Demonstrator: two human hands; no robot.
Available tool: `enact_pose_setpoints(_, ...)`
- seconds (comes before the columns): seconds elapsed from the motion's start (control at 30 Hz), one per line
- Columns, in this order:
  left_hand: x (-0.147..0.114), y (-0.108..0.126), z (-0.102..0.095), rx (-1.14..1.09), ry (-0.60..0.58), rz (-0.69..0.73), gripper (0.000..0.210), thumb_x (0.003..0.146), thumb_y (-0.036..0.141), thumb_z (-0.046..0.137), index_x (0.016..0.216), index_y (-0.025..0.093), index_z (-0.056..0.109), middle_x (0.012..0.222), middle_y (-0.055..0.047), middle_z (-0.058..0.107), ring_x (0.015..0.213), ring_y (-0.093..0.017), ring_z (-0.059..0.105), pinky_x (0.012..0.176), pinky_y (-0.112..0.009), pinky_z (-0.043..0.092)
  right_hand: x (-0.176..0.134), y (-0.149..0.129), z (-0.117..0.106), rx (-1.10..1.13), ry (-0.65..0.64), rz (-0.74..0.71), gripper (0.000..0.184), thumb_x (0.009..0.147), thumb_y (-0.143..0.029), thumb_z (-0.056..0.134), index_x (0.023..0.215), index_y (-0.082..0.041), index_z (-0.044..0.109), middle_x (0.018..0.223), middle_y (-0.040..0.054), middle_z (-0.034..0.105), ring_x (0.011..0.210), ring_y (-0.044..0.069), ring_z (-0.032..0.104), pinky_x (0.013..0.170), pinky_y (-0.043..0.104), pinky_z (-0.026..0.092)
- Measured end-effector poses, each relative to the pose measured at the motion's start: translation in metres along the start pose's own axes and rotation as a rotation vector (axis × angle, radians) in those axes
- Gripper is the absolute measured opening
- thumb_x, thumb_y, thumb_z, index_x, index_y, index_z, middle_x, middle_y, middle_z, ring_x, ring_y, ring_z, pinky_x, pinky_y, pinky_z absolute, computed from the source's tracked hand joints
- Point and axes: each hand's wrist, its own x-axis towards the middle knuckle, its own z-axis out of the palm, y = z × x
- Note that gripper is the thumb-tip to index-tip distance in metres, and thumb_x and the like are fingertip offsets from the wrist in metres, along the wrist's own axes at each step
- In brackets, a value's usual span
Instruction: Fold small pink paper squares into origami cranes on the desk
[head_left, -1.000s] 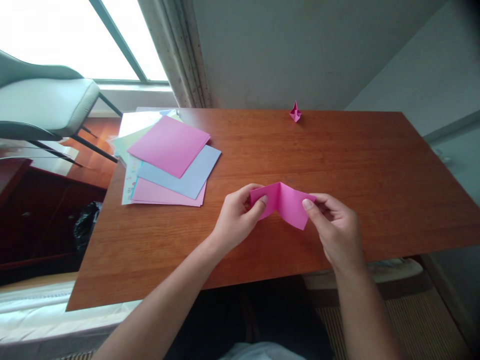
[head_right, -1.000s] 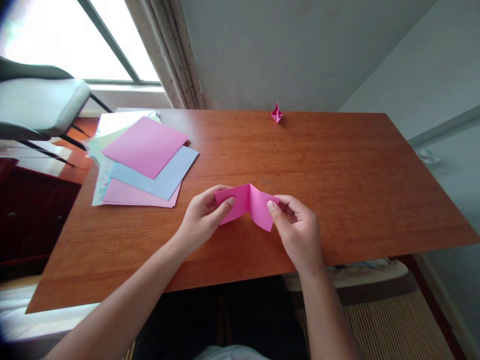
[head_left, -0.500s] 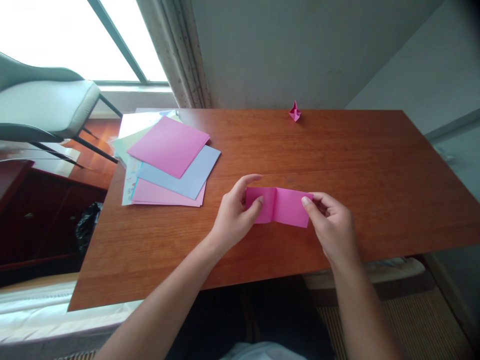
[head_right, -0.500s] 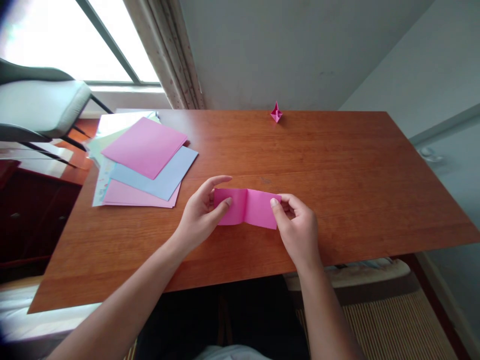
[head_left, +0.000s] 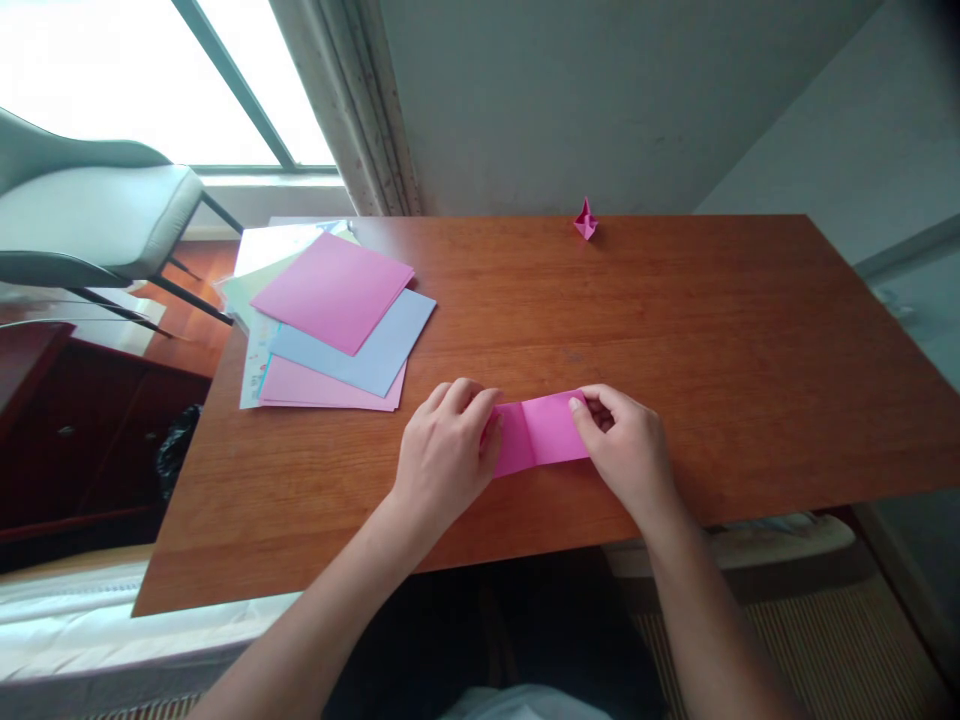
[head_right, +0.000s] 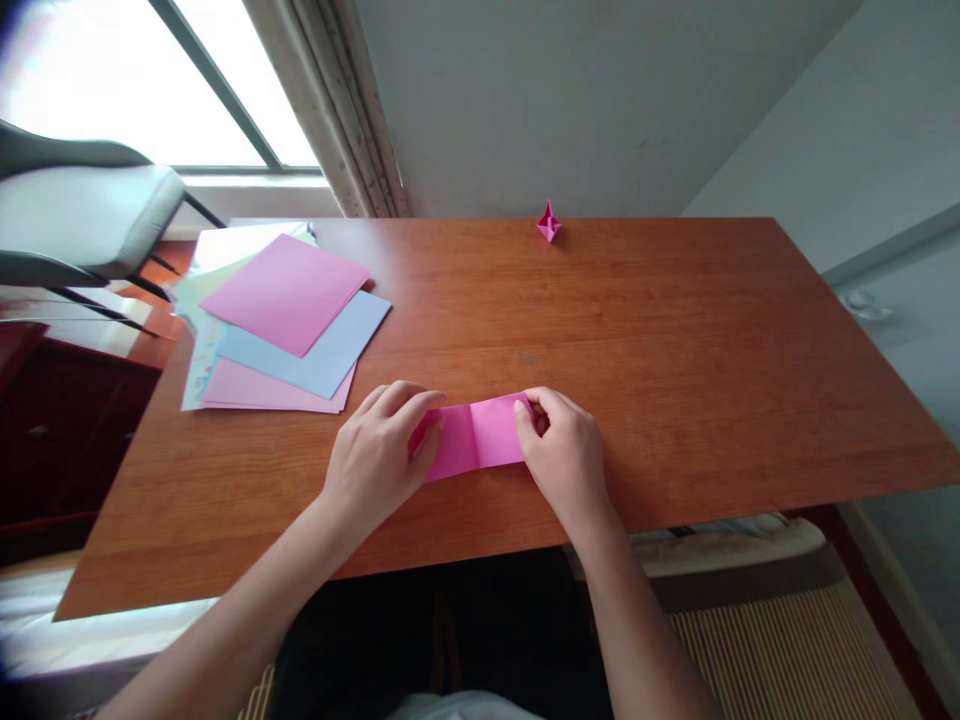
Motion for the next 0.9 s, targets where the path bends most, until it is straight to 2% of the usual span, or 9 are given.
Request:
enact_pose_setpoints(0.13,0.001,0.003,-0.004,0.268,-0.131,0.212,0.016,0.095,0.018,0.052,0.105,0.017,0.065,0.103,-0.01,0.062,0.092,-0.026,0.057,0.078,-0.039,0.049,-0.001,0.001,0.001,-0.048,-0.007,-0.034,0.016,0.091,-0.03,0.057,0.089,-0.02,0.07,0.083,0.0053,0.073,0.072,0.021,0.065,0.066,0.033,0.048)
enact_pose_setpoints(0.2,0.0,0.003,-0.003,0.326,-0.185,0.302,0.02,0.094,0.014,0.052,0.111,0.016,0.063,0.097,-0.008,0.061,0.088,-0.024,0.056,0.074,-0.037,0.048,-0.002,0.001,0.001,-0.081,-0.006,-0.057,0.016,0.092,-0.028,0.056,0.09,-0.02,0.069,0.084,0.0055,0.072,0.073,0.021,0.065,0.067,0.033,0.048)
enact_pose_setpoints(0.27,-0.002,0.002,0.0,0.368,-0.192,0.359,0.026,0.095,0.012,0.049,0.119,0.014,0.06,0.097,-0.008,0.06,0.087,-0.023,0.056,0.071,-0.036,0.048,-0.003,0.001,0.001,-0.115,0.0,-0.083,0.016,0.093,-0.027,0.055,0.091,-0.02,0.069,0.085,0.0062,0.072,0.075,0.021,0.065,0.067,0.033,0.048)
enact_pose_setpoints(0.43,-0.005,-0.003,0.003,0.451,-0.175,0.424,0.033,0.099,0.011,0.04,0.129,0.011,0.055,0.097,-0.008,0.06,0.082,-0.022,0.057,0.064,-0.036,0.045,-0.005,0.003,0.001,-0.177,-0.002,-0.156,0.015,0.094,-0.026,0.054,0.097,-0.02,0.068,0.089,0.0071,0.072,0.079,0.023,0.066,0.071,0.035,0.049)
enact_pose_setpoints(0.57,-0.004,-0.005,0.001,0.444,-0.209,0.462,0.036,0.099,0.009,0.04,0.133,0.011,0.052,0.101,-0.01,0.061,0.084,-0.021,0.058,0.064,-0.036,0.044,-0.005,0.004,0.001,-0.186,0.008,-0.252,0.016,0.096,-0.025,0.053,0.101,-0.021,0.067,0.095,0.0084,0.072,0.088,0.025,0.067,0.08,0.039,0.052)
enact_pose_setpoints(0.7,-0.003,-0.006,0.001,0.442,-0.246,0.474,0.036,0.1,0.01,0.039,0.133,0.013,0.052,0.11,-0.011,0.061,0.088,-0.021,0.059,0.066,-0.035,0.046,-0.007,0.008,0.001,-0.203,0.026,-0.344,0.016,0.097,-0.021,0.054,0.102,-0.021,0.069,0.095,0.0077,0.072,0.089,0.024,0.066,0.083,0.039,0.053)
enact_pose_setpoints(0.8,-0.004,-0.007,0.002,0.47,-0.248,0.485,0.038,0.099,0.01,0.038,0.135,0.012,0.051,0.114,-0.012,0.061,0.09,-0.02,0.058,0.067,-0.034,0.046,-0.01,0.013,0.0,-0.231,0.056,-0.439,0.019,0.096,-0.017,0.056,0.105,-0.021,0.072,0.093,0.0072,0.072,0.088,0.023,0.066,0.084,0.038,0.054)
enact_pose_setpoints(0.9,-0.004,-0.005,0.001,0.486,-0.243,0.49,0.039,0.099,0.01,0.039,0.136,0.01,0.05,0.113,-0.012,0.061,0.088,-0.021,0.058,0.065,-0.035,0.046,-0.013,0.018,-0.003,-0.24,0.036,-0.581,0.029,0.094,-0.011,0.058,0.117,-0.022,0.071,0.105,0.0078,0.074,0.097,0.023,0.066,0.091,0.038,0.054)
